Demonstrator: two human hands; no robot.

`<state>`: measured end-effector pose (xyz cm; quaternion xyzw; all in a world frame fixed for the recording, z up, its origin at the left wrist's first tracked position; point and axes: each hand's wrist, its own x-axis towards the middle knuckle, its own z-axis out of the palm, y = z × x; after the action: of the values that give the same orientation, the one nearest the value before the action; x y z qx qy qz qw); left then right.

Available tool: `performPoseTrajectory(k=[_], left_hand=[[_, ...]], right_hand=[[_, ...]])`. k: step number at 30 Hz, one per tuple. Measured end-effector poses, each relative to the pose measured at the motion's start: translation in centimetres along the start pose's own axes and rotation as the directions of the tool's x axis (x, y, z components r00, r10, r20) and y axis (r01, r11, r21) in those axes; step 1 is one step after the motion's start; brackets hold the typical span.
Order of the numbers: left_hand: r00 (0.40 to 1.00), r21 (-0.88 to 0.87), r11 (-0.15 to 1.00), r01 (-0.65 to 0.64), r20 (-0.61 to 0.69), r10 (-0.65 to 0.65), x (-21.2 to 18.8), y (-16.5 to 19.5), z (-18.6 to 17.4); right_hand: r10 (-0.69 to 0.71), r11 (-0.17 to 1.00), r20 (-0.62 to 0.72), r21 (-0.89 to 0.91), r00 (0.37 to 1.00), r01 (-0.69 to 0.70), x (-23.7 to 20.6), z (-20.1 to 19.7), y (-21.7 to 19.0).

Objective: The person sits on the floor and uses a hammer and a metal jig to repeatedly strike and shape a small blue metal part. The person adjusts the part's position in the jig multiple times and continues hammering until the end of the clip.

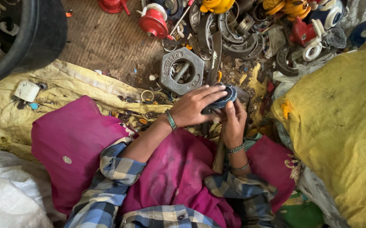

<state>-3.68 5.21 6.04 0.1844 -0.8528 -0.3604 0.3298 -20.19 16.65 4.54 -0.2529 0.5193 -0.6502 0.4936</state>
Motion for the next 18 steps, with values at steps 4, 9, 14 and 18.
performPoseTrajectory(k=[4,9,14,18], left_hand=[[0.998,-0.065,0.997,0.052,0.041,-0.05,-0.5,-0.5,0.8],[0.995,-0.096,0.991,0.091,0.054,-0.086,-0.8,-1.8,1.8],[0.846,-0.26,0.857,0.445,-0.191,-0.497,-0.1,-4.1,0.8],[0.713,-0.341,0.855,0.39,-0.475,-0.515,-0.9,-6.1,-1.9]], right_hand=[[0.067,0.99,-0.036,0.124,0.997,-0.062,0.6,-0.8,1.1],[0.153,0.981,-0.052,0.131,0.987,-0.145,1.3,-1.2,0.8],[0.038,0.999,0.141,-0.033,0.989,-0.033,1.4,0.3,-1.8],[-0.024,0.971,0.02,-0.236,1.0,0.028,1.2,0.9,-3.0]])
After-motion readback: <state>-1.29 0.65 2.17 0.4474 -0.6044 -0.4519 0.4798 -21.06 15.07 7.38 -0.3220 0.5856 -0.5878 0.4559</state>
